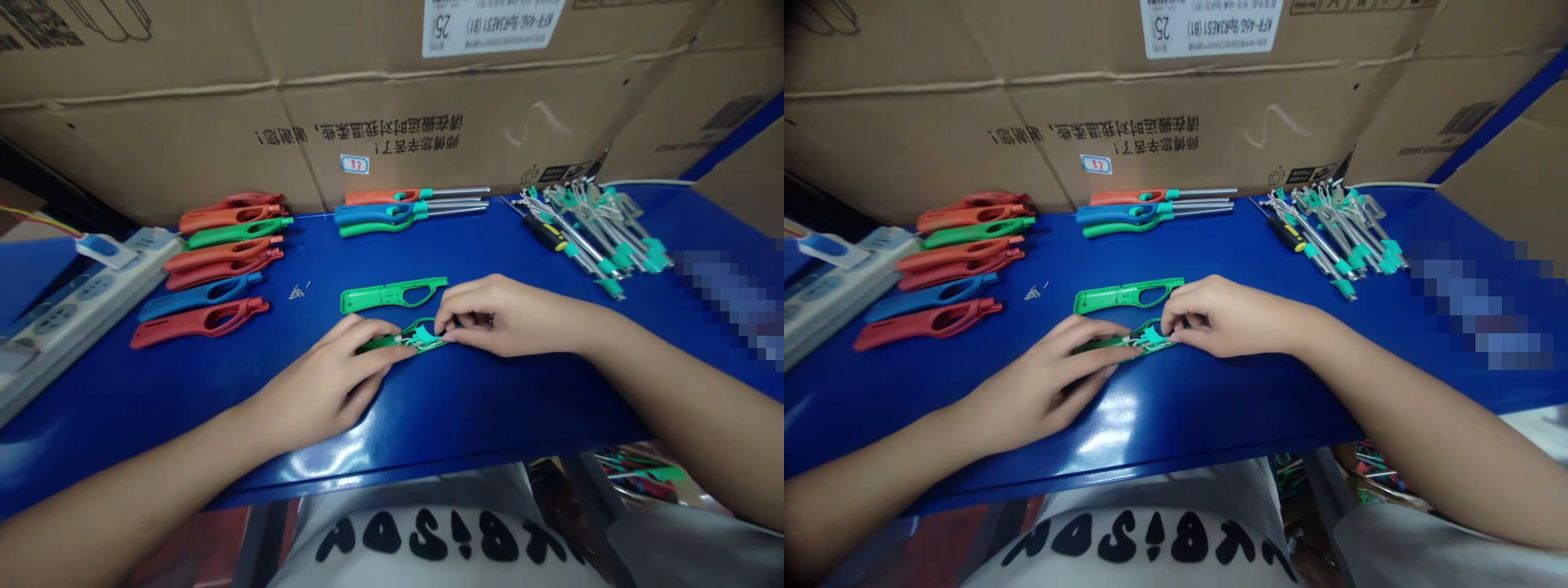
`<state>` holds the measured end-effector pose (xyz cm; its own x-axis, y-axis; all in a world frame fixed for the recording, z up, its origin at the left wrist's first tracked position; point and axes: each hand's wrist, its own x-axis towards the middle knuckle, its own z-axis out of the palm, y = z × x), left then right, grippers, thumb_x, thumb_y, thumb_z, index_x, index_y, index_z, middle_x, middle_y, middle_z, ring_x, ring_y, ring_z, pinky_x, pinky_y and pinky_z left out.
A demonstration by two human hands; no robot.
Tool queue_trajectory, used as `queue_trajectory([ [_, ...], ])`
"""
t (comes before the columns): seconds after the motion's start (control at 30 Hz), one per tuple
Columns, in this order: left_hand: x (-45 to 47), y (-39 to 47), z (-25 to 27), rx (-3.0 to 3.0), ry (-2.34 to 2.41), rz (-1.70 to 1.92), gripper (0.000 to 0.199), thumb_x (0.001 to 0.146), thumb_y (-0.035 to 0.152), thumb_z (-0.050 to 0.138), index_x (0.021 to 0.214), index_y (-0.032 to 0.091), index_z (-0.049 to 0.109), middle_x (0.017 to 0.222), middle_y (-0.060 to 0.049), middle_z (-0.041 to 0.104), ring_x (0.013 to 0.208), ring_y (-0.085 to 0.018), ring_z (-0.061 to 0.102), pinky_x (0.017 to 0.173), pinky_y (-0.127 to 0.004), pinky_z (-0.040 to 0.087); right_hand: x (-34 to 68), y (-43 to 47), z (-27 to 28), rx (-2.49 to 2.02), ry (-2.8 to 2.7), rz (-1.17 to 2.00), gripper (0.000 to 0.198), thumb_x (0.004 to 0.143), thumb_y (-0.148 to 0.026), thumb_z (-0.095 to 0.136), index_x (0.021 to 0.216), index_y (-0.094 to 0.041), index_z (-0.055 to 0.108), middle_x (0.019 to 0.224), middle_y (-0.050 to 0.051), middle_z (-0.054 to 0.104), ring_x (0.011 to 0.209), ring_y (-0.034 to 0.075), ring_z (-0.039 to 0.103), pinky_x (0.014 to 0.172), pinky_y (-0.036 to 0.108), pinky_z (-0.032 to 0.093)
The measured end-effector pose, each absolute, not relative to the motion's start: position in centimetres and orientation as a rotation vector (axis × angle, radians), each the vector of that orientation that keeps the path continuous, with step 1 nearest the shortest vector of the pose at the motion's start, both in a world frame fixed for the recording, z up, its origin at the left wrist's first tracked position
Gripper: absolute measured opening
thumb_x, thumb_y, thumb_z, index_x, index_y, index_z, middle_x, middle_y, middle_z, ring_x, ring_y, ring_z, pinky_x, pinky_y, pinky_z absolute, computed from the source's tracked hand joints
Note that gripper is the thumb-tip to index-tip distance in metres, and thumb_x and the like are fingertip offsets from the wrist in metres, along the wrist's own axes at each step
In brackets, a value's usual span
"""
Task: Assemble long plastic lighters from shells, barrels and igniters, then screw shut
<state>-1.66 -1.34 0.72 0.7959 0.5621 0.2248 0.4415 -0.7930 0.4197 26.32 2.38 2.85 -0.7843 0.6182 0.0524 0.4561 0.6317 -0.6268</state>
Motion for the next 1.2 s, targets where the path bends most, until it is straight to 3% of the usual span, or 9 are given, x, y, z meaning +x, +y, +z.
queue_trajectory([
  [0.4,-1.6,-1.0,0.5,2.644,0.76,0.525,0.041,0.097,0.008,0.05,0.133,0.024,0.064,0.13,-0.013,0.06,0.123,-0.025,0.056,0.104,-0.046,0.052,26.4,2.7,2.4,-0.822,-2.475,0.845,0.012,0.093,-0.022,0.062,0.1,-0.017,0.071,0.088,0.002,0.064,0.059,0.008,0.048,0.059,0.023,0.041],
  [0.5,-1.6,-0.8,0.4,2.628,0.771,0.619,0.038,0.098,0.01,0.052,0.13,0.025,0.066,0.132,-0.012,0.061,0.125,-0.024,0.058,0.105,-0.045,0.053,26.8,3.6,1.8,-0.813,-2.351,0.64,0.018,0.095,-0.021,0.058,0.108,-0.021,0.07,0.1,0.005,0.064,0.082,0.015,0.06,0.077,0.03,0.049],
  [0.6,-1.7,-0.6,0.6,2.584,0.779,0.729,0.032,0.097,0.013,0.057,0.123,0.025,0.07,0.131,-0.01,0.063,0.123,-0.022,0.062,0.104,-0.041,0.055,27.2,4.3,1.1,-0.816,-2.409,0.473,0.028,0.096,-0.016,0.052,0.115,-0.025,0.07,0.115,0.01,0.06,0.111,0.023,0.057,0.099,0.043,0.046],
  [0.7,-1.7,-0.3,0.9,2.558,0.812,0.821,0.025,0.094,0.019,0.063,0.117,0.024,0.073,0.124,-0.009,0.068,0.116,-0.022,0.065,0.102,-0.04,0.056,27.4,4.6,0.6,-0.907,-2.525,0.364,0.03,0.096,-0.015,0.051,0.114,-0.027,0.072,0.123,0.011,0.057,0.115,0.026,0.053,0.102,0.05,0.044],
  [0.87,-2.0,0.5,1.0,2.494,1.021,0.895,0.022,0.095,0.025,0.063,0.113,0.022,0.075,0.119,-0.008,0.071,0.113,-0.023,0.066,0.102,-0.041,0.053,27.8,4.6,1.0,-1.0,-2.54,0.392,0.01,0.091,-0.019,0.06,0.097,-0.021,0.068,0.123,0.013,0.057,0.118,0.028,0.053,0.103,0.051,0.043],
  [1.03,-2.5,1.2,0.7,2.452,1.147,0.92,0.026,0.097,0.029,0.062,0.119,0.023,0.072,0.128,-0.008,0.069,0.119,-0.024,0.064,0.11,-0.045,0.048,27.6,4.4,1.4,-1.057,-2.332,0.6,0.011,0.09,-0.03,0.066,0.091,-0.02,0.064,0.1,0.008,0.067,0.09,0.021,0.063,0.085,0.038,0.05],
  [1.13,-2.6,1.2,0.8,2.519,1.12,0.95,0.032,0.096,0.031,0.065,0.127,0.023,0.069,0.134,-0.008,0.067,0.123,-0.025,0.063,0.11,-0.046,0.047,26.8,4.1,1.6,-1.171,-1.956,0.979,0.025,0.084,-0.04,0.074,0.089,-0.019,0.062,0.077,0.002,0.067,0.069,0.016,0.063,0.067,0.03,0.05],
  [1.2,-2.6,1.2,1.0,2.588,1.058,0.973,0.035,0.095,0.029,0.067,0.13,0.023,0.067,0.136,-0.009,0.066,0.123,-0.025,0.062,0.109,-0.045,0.048,26.3,3.9,1.7,-1.196,-1.747,1.245,0.032,0.078,-0.043,0.08,0.089,-0.018,0.062,0.073,0.0,0.067,0.065,0.015,0.065,0.063,0.028,0.051],
])
